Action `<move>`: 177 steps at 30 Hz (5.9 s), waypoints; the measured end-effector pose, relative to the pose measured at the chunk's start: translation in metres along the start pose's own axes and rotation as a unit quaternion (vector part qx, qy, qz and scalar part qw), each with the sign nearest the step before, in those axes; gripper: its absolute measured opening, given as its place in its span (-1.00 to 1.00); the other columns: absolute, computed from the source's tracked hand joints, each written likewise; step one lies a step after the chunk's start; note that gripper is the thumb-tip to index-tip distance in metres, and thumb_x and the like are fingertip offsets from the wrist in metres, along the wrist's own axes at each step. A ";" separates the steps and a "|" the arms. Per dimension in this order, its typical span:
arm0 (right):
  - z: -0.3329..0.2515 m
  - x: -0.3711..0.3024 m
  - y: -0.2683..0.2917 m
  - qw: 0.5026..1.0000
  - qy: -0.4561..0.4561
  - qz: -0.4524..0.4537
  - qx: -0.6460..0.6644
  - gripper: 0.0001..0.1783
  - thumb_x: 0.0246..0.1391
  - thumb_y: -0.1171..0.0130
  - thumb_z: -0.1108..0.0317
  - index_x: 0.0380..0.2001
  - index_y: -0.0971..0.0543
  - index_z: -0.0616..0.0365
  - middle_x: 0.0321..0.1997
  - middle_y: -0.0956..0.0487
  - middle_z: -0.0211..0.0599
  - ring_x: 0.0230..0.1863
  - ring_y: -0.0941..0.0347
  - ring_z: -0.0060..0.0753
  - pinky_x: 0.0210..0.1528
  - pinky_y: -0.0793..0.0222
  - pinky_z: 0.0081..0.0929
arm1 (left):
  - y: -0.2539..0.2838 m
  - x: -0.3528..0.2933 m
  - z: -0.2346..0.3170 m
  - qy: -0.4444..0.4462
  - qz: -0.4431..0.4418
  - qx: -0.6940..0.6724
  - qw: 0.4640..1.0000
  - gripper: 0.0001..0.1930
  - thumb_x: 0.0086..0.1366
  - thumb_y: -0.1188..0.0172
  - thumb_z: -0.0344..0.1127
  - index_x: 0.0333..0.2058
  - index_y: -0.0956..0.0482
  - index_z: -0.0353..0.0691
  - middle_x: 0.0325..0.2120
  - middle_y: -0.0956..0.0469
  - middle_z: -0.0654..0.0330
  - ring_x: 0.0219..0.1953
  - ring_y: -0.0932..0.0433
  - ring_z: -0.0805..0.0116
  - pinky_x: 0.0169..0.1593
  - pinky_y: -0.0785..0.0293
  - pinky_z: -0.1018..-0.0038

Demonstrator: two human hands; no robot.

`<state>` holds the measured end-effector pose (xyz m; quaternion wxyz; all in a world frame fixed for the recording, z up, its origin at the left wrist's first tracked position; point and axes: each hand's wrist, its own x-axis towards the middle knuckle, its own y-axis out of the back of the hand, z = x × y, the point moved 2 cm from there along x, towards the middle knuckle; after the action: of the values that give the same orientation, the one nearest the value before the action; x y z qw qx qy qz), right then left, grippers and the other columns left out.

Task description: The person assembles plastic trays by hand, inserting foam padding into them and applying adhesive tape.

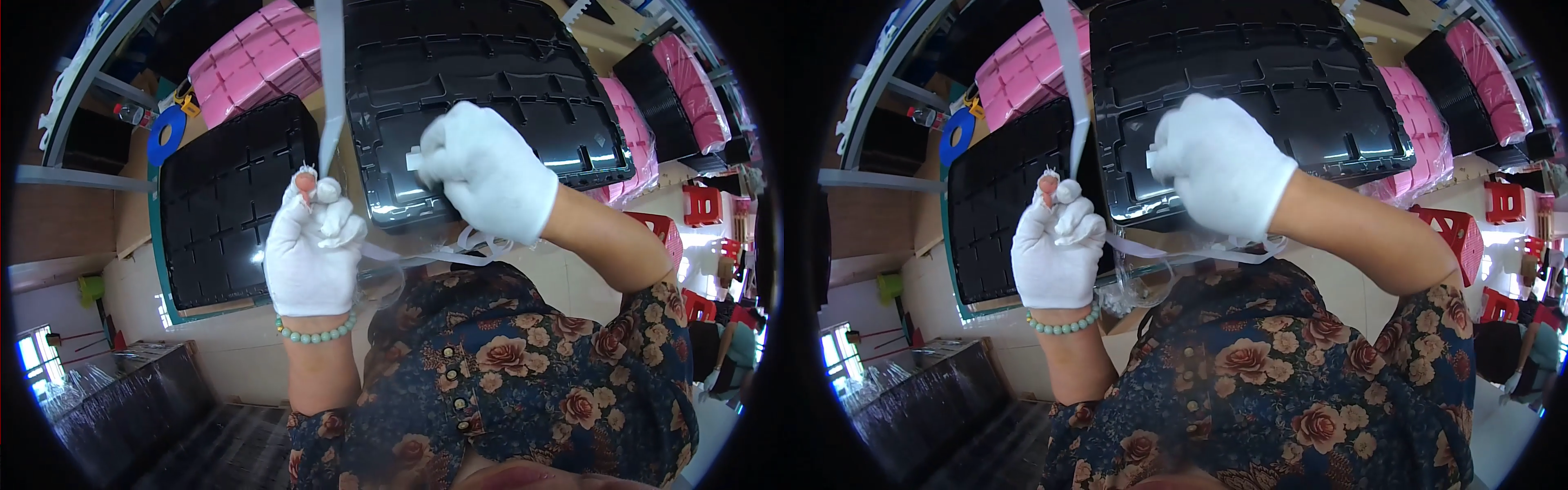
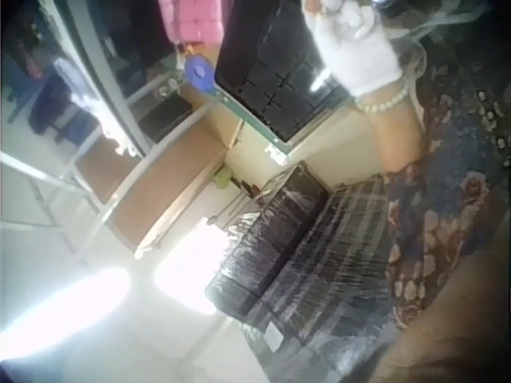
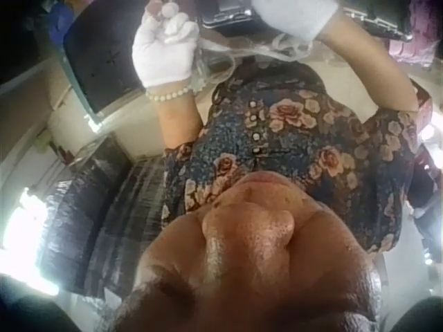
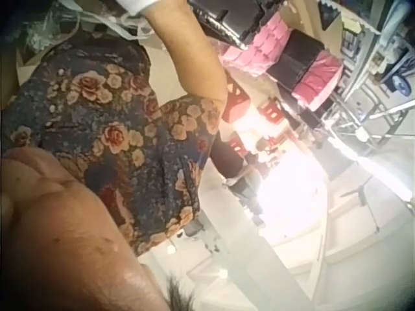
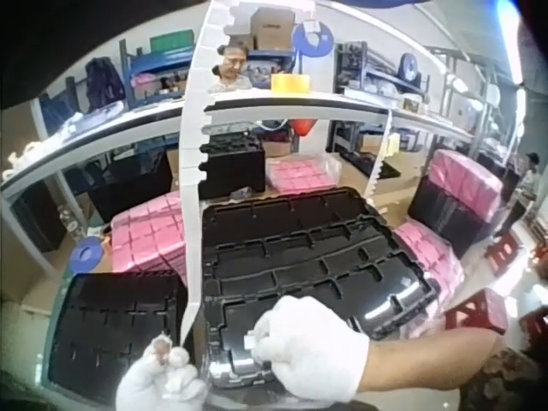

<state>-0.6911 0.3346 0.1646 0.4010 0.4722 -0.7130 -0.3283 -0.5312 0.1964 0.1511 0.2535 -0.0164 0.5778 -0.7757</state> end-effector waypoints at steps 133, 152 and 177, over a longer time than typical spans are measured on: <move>0.089 -0.071 0.118 0.878 -0.173 0.374 0.244 -0.76 0.21 -0.09 0.28 -0.20 -0.56 0.25 -0.33 -0.59 -0.18 -0.29 -0.52 -0.36 -0.18 -0.44 -0.44 | -0.209 0.246 -0.083 -0.485 -0.310 0.815 0.067 -0.76 0.15 -0.08 -0.27 -0.21 -0.63 0.11 -0.32 -0.64 0.23 -0.28 -0.62 0.14 -0.24 -0.54 0.28; -0.003 0.046 0.055 0.928 -0.098 0.142 0.329 -0.78 0.17 -0.06 0.30 -0.31 -0.57 0.24 -0.35 -0.58 0.02 -0.27 -0.53 0.05 -0.18 -0.45 -0.27 | -0.123 0.222 0.088 -0.348 -0.240 0.770 0.479 -0.79 0.18 0.06 -0.61 -0.35 -0.59 -0.37 0.05 -0.50 -0.08 0.13 -0.47 0.13 0.20 -0.35 0.35; -0.034 0.038 0.042 0.919 -0.099 0.179 0.338 -0.81 0.13 -0.11 0.32 -0.35 -0.59 0.23 -0.41 -0.56 0.03 -0.32 -0.53 0.04 -0.28 -0.44 -0.26 | -0.152 0.160 0.054 -0.453 -0.229 0.830 0.230 -0.56 0.25 -0.16 -0.43 0.13 -0.43 -0.30 0.22 -0.30 -0.06 0.26 -0.28 0.06 0.28 -0.20 0.33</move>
<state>-0.6876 0.3100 0.2258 0.1968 0.4094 -0.8902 -0.0354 -0.7102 0.1140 0.2642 0.1561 -0.2770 -0.6295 -0.7090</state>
